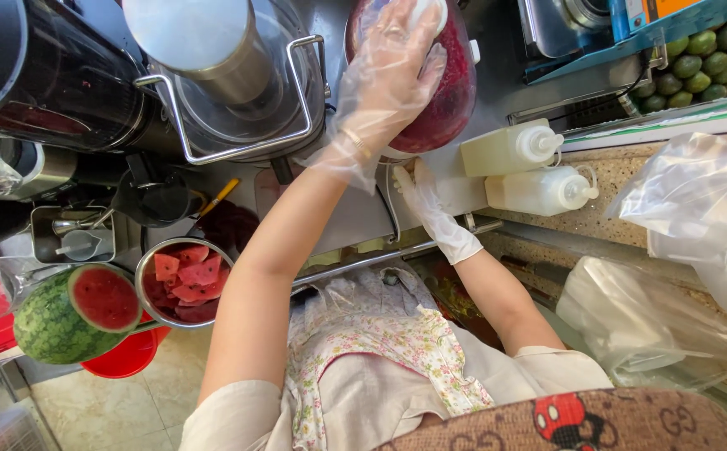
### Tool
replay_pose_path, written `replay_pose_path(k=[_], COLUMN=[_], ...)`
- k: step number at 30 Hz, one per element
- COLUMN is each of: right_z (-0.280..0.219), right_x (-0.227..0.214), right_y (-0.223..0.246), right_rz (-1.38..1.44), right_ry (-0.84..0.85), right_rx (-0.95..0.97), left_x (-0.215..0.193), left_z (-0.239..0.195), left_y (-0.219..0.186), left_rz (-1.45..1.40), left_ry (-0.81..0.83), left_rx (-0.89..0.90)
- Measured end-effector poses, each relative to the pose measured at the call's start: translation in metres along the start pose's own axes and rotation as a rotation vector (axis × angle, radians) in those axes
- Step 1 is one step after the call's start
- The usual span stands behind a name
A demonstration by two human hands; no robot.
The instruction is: The person cuts rind off watermelon pieces with a small knife and drops the flesh into a bowl, then feeds the pieces into an electric juicer, using a plunger to press them down. They pour the collected juice from the juicer jug into a plastic cup and wipe the counter.
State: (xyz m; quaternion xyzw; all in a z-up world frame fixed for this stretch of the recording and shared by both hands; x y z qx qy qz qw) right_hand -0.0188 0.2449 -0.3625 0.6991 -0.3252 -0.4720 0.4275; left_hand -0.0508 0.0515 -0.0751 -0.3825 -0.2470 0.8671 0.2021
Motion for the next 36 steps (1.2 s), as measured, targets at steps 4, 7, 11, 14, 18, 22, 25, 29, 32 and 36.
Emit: replay_pose_path(k=[4, 7, 11, 14, 18, 22, 25, 29, 32, 36], right_z=[0.0, -0.003, -0.006, -0.009, -0.007, -0.008, -0.006, -0.006, -0.012, -0.028], right_x=[0.003, 0.01, 0.009, 0.006, 0.004, 0.005, -0.002, -0.014, -0.022, -0.041], right_y=[-0.005, -0.014, -0.007, -0.002, -0.001, -0.001, 0.013, 0.006, -0.003, -0.011], right_rz=[0.031, 0.049, 0.063, 0.064, 0.086, 0.111, 0.115, 0.078, 0.074, 0.0], right_ry=[0.006, 0.016, -0.005, 0.004, 0.03, 0.043, 0.019, -0.016, -0.001, 0.034], right_rx=[0.037, 0.07, 0.098, 0.095, 0.074, 0.092, 0.087, 0.12, 0.172, 0.216], left_x=[0.033, 0.047, 0.049, 0.046, 0.026, -0.018, -0.053, -0.095, -0.124, -0.165], left_z=[0.021, 0.026, 0.026, 0.017, 0.002, -0.032, -0.062, -0.112, -0.147, -0.193], left_y=[0.003, 0.011, 0.016, 0.015, 0.01, -0.002, -0.01, -0.013, -0.008, 0.001], left_rz=[0.101, 0.154, 0.142, 0.123, 0.119, 0.054, -0.069, -0.103, -0.101, -0.063], left_ry=[0.077, 0.13, 0.157, 0.158, 0.109, 0.093, 0.098, 0.173, 0.181, 0.085], left_rx=[0.018, 0.027, 0.038, 0.032, -0.006, -0.055, -0.079, -0.164, -0.29, -0.395])
Point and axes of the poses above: each hand's wrist, its own z-axis towards the middle knuckle, its own x-axis out of the palm, y = z × x, the point moved 8 cm from there along z, towards the middle knuckle, and after that the axes turned 6 degrees about -y, right-handed, at the moved point
